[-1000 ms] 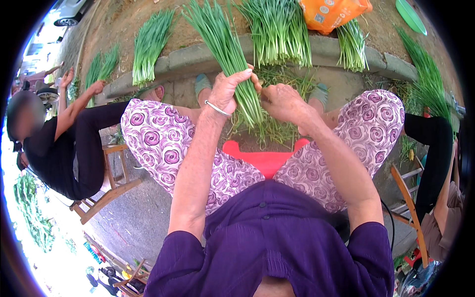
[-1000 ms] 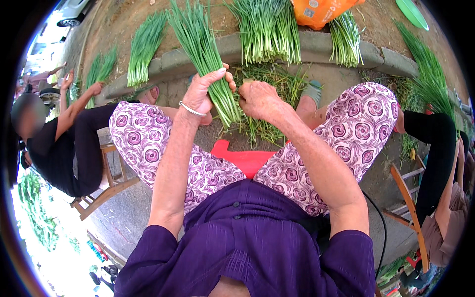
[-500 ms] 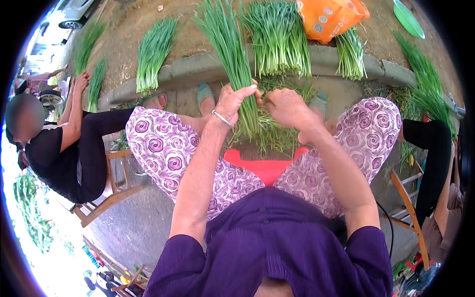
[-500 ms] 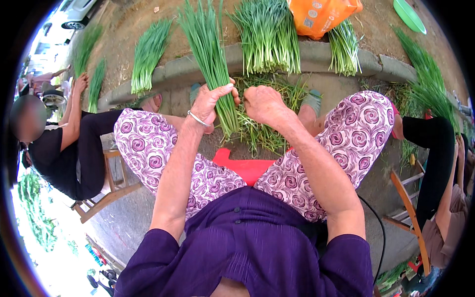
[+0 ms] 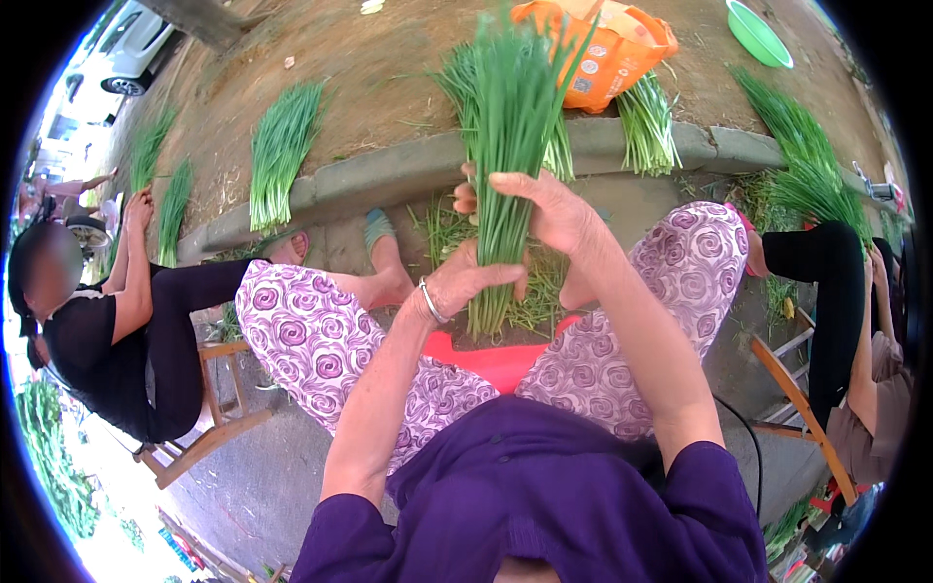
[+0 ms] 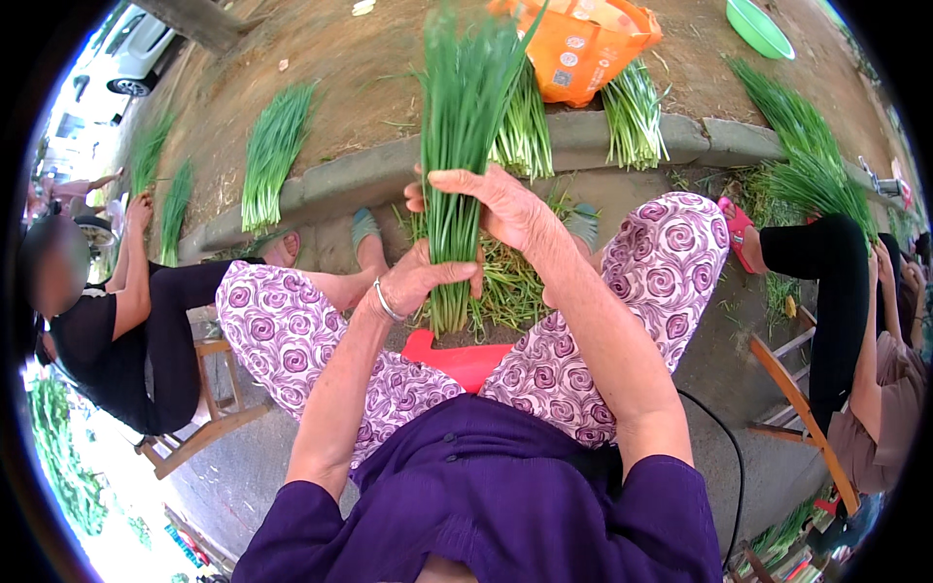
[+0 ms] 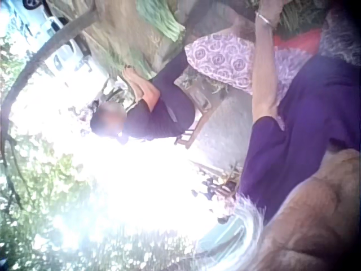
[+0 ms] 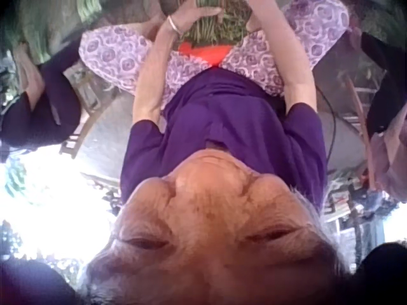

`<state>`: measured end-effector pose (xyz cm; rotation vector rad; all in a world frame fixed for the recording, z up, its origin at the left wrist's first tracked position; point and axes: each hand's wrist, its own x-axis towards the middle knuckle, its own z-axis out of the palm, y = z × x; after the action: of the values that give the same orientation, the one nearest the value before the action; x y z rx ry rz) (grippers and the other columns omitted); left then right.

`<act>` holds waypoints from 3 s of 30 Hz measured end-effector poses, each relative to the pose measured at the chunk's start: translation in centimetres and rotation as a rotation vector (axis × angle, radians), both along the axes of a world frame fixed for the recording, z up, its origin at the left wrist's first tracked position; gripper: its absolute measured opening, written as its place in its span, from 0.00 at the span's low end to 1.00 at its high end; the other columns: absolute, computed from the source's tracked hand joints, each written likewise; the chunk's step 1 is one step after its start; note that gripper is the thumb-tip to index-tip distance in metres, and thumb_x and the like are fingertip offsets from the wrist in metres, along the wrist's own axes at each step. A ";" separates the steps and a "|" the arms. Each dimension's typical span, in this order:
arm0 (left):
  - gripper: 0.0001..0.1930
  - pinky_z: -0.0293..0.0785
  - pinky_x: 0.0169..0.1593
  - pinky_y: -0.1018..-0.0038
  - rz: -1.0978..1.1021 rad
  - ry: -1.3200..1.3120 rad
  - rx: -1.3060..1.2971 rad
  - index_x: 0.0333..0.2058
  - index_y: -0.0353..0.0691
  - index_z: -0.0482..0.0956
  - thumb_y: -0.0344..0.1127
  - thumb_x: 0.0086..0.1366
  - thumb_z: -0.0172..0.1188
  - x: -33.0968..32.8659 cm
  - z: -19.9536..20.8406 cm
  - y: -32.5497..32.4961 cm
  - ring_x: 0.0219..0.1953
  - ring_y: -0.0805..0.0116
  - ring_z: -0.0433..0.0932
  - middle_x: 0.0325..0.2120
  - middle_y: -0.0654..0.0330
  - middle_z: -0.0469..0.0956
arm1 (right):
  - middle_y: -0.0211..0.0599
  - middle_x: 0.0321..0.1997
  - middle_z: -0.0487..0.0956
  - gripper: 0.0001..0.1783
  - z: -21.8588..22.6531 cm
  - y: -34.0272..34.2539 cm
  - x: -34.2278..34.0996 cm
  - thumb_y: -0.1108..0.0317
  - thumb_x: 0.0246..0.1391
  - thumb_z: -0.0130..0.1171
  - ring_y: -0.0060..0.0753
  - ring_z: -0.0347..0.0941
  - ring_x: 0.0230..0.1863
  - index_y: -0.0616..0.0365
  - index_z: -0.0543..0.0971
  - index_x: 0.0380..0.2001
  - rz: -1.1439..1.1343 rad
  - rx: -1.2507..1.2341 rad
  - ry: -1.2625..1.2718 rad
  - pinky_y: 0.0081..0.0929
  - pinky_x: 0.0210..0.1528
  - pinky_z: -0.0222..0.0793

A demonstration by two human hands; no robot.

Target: The person bundles green onions by hand while sitting on a stool, aligning the stalks and removing loose leaves to form neat piles.

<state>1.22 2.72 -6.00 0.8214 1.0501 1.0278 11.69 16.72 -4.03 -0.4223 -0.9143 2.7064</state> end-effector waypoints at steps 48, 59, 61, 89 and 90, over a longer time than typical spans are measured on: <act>0.12 0.69 0.28 0.78 0.136 0.042 -0.027 0.36 0.36 0.74 0.39 0.62 0.59 0.4 -0.4 0.9 0.21 0.77 0.71 0.18 0.64 0.72 | 0.33 0.41 0.78 0.21 2.4 3.7 3.1 0.62 0.48 0.64 0.28 0.73 0.46 0.60 0.74 0.44 -0.430 0.265 -0.030 0.30 0.50 0.67; 0.17 0.71 0.29 0.73 0.193 -0.221 -0.016 0.41 0.35 0.71 0.43 0.63 0.58 -0.9 0.9 1.0 0.24 0.70 0.72 0.21 0.62 0.70 | 0.41 0.37 0.78 0.32 0.2 0.4 1.7 0.44 0.44 0.63 0.29 0.73 0.44 0.66 0.76 0.38 0.008 0.592 -0.351 0.35 0.51 0.64; 0.18 0.72 0.29 0.73 0.170 -0.189 -0.061 0.42 0.34 0.70 0.44 0.63 0.57 -1.0 1.1 0.9 0.24 0.70 0.72 0.21 0.61 0.71 | 0.39 0.32 0.78 0.26 0.6 0.0 1.6 0.52 0.44 0.66 0.28 0.73 0.36 0.67 0.76 0.36 0.072 0.510 -0.329 0.33 0.49 0.66; 0.25 0.77 0.28 0.75 0.171 -0.039 -0.032 0.49 0.36 0.69 0.54 0.68 0.44 -0.9 1.1 1.1 0.26 0.69 0.77 0.33 0.54 0.77 | 0.29 0.19 0.73 0.17 0.9 -1.5 0.6 0.59 0.44 0.67 0.17 0.63 0.11 0.61 0.76 0.30 -0.210 0.380 -0.336 0.16 0.07 0.53; 0.26 0.77 0.28 0.76 0.175 -0.081 -0.036 0.49 0.36 0.69 0.55 0.68 0.44 -0.7 1.2 1.1 0.26 0.69 0.77 0.33 0.54 0.77 | 0.29 0.19 0.73 0.17 1.0 -1.5 0.7 0.60 0.44 0.67 0.16 0.62 0.11 0.61 0.76 0.30 -0.222 0.368 -0.358 0.16 0.07 0.52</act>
<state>0.49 3.87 -4.83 0.6615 1.0816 1.1767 12.35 15.18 -3.04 -0.8831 -1.3374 2.2351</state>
